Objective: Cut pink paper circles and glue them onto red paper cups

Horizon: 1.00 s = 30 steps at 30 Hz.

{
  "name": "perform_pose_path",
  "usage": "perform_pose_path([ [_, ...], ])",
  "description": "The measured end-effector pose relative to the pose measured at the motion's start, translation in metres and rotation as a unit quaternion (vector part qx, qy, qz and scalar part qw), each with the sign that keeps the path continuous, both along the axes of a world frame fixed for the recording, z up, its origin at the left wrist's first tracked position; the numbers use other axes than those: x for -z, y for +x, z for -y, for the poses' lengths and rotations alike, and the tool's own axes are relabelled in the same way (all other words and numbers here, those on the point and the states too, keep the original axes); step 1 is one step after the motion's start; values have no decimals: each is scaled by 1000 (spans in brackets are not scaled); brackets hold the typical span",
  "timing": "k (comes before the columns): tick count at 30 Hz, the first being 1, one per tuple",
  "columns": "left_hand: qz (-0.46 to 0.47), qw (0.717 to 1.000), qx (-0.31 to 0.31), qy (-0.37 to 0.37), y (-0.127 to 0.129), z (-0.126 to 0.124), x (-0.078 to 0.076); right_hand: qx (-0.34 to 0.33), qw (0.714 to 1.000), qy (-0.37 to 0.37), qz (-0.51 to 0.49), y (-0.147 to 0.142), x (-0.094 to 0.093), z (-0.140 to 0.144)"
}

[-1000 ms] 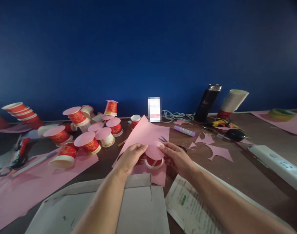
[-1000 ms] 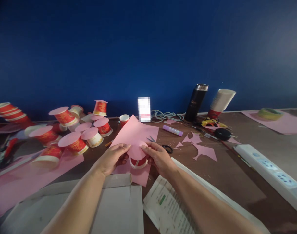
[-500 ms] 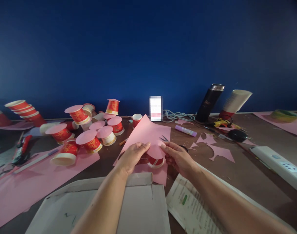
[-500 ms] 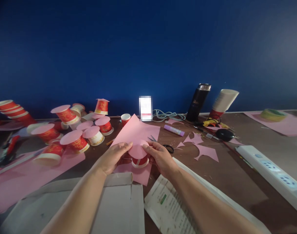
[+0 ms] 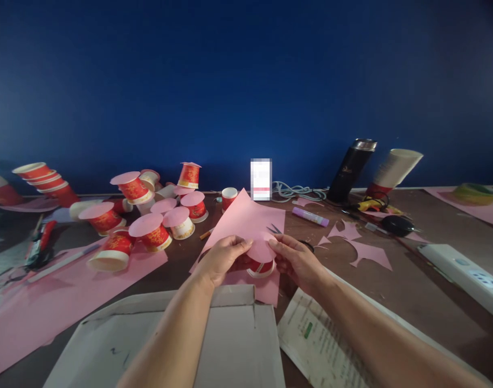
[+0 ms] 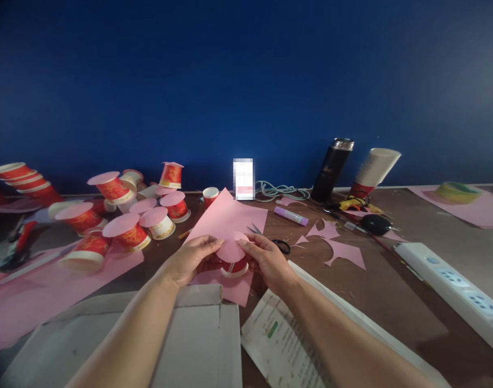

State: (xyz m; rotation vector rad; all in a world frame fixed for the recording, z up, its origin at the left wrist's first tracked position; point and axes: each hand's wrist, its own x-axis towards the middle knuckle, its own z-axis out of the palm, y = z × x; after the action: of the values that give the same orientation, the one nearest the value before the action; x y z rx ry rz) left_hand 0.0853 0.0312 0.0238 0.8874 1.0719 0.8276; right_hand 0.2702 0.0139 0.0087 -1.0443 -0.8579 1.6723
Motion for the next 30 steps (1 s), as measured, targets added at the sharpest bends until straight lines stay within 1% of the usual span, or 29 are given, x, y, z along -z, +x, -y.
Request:
perform_pose_path([
  [6, 1, 1000, -5, -7, 0, 0, 0, 4, 1000, -3, -5, -1, -2, 1],
  [10, -13, 1000, 4, 16, 0, -1, 3, 17, 1000, -11, -7, -2, -4, 2],
  [14, -56, 998, 5, 38, 0, -3, 6, 26, 1000, 7, -5, -3, -2, 2],
  [17, -84, 995, 1, 47, 1, -4, 8, 39, 998, 44, 39, -3, 1, 1],
  [19, -93, 994, 8, 56, 1, -4, 9, 69, 984, 112, 123, 0, 2, 1],
  [20, -100, 993, 11, 60, 1, -4, 9, 90, 966, 160, 180, 1, 2, 1],
  [21, -108, 992, 11, 65, 2, -5, 9, 111, 941, 212, 240, 3, 1, 2],
  [23, -129, 989, 7, 70, 2, -5, 8, 126, 875, 312, 347, 6, 1, 3],
  [25, -138, 988, 6, 73, 2, -4, 7, 111, 810, 389, 425, 7, 0, 3],
  [26, -140, 987, 7, 76, 2, -3, 7, 98, 782, 417, 453, 7, 0, 3],
  [28, -141, 986, 10, 85, 2, -2, 6, 77, 738, 455, 492, 6, 1, 3],
  [30, -141, 986, 15, 90, 2, -1, 4, 68, 710, 474, 516, 5, 1, 2],
])
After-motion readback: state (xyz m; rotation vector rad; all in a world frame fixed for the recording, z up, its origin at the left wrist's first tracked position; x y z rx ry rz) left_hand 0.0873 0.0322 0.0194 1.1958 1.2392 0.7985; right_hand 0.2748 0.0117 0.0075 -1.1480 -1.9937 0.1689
